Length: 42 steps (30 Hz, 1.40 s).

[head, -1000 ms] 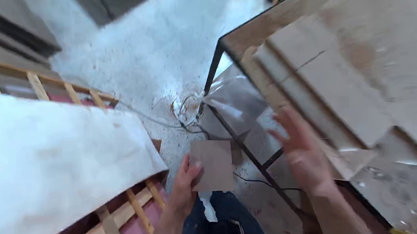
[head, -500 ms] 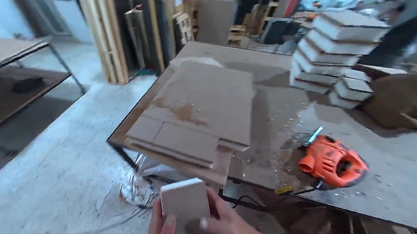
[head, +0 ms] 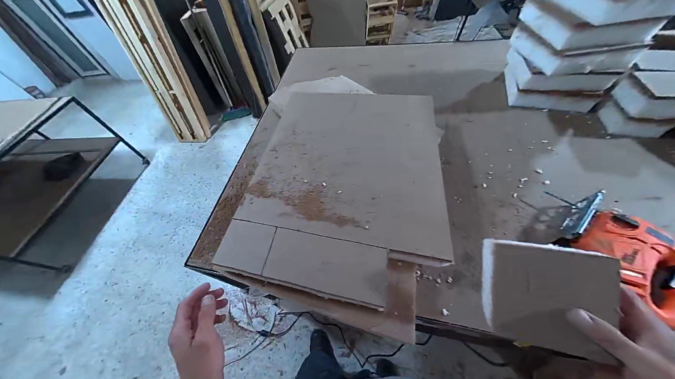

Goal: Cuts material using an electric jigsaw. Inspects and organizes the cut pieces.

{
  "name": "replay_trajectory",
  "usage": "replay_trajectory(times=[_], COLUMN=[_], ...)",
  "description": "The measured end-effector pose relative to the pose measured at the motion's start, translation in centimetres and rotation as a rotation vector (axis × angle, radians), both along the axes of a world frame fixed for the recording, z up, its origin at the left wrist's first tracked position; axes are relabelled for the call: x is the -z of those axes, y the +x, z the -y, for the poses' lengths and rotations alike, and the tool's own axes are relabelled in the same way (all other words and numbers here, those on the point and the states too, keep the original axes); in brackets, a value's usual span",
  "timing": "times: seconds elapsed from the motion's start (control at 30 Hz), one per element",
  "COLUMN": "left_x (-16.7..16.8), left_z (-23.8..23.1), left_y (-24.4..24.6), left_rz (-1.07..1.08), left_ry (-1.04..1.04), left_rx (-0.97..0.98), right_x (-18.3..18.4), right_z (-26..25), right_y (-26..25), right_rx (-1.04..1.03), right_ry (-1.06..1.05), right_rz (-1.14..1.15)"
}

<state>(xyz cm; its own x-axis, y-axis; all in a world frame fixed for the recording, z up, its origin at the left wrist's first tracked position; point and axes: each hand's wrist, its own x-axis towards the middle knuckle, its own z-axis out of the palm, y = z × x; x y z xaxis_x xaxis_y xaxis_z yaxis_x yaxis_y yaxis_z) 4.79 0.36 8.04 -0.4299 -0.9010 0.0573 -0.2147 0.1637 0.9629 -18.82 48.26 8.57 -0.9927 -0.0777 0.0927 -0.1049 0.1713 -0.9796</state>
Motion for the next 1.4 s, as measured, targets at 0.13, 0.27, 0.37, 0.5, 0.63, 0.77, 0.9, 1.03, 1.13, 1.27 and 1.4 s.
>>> replay_trajectory(times=[0.13, 0.27, 0.37, 0.5, 0.63, 0.77, 0.9, 1.03, 1.13, 1.27, 1.4], left_x=[2.2, 5.3, 6.2, 2.6, -0.1, -2.2, -5.3, -4.2, -3.2, -3.3, -1.6], left_z=[4.3, 7.3, 6.9, 4.5, 3.4, 4.9, 0.4, -2.8, -2.2, -3.8, -5.8], left_y=[-2.2, -5.3, -6.4, -7.3, -9.8, -6.5, -7.6, -11.1, -10.5, -9.7, -10.6], left_rz=[-0.002, 0.08, 0.134, -0.044, -0.181, -0.459, -0.562, -0.469, -0.448, -0.415, -0.214], left_ry=[0.026, 0.1, 0.002, 0.055, 0.169, 0.184, 0.495, 0.513, 0.447, 0.432, 0.328], left_rx=[-0.02, 0.065, 0.081, 0.044, -0.088, -0.263, -0.11, -0.194, -0.371, -0.452, -0.399], right_x=[-1.0, -4.5, -6.5, -3.6, -2.4, -2.3, -0.9, -1.7, -2.9, -0.7, -0.3], right_z=[4.8, 12.2, 20.3, 27.9, 27.8, 28.0, 27.0, 24.8, 25.6, 26.6, 23.1], right_y=[1.4, 0.0, -2.6, -5.4, -5.3, -5.6, -5.9, -5.2, -2.0, 0.1, -1.3], right_rx=[-0.077, -0.433, -0.688, -0.785, -0.721, -0.679, -0.648, -0.597, -0.705, -0.642, -0.743], right_ry=[-0.001, -0.051, 0.121, 0.732, 0.713, 0.62, 0.539, 0.367, 0.523, 0.626, 0.467], right_rz=[0.059, 0.139, 0.167, 0.066, 0.033, 0.053, 0.052, -0.026, -0.176, -0.365, -0.418])
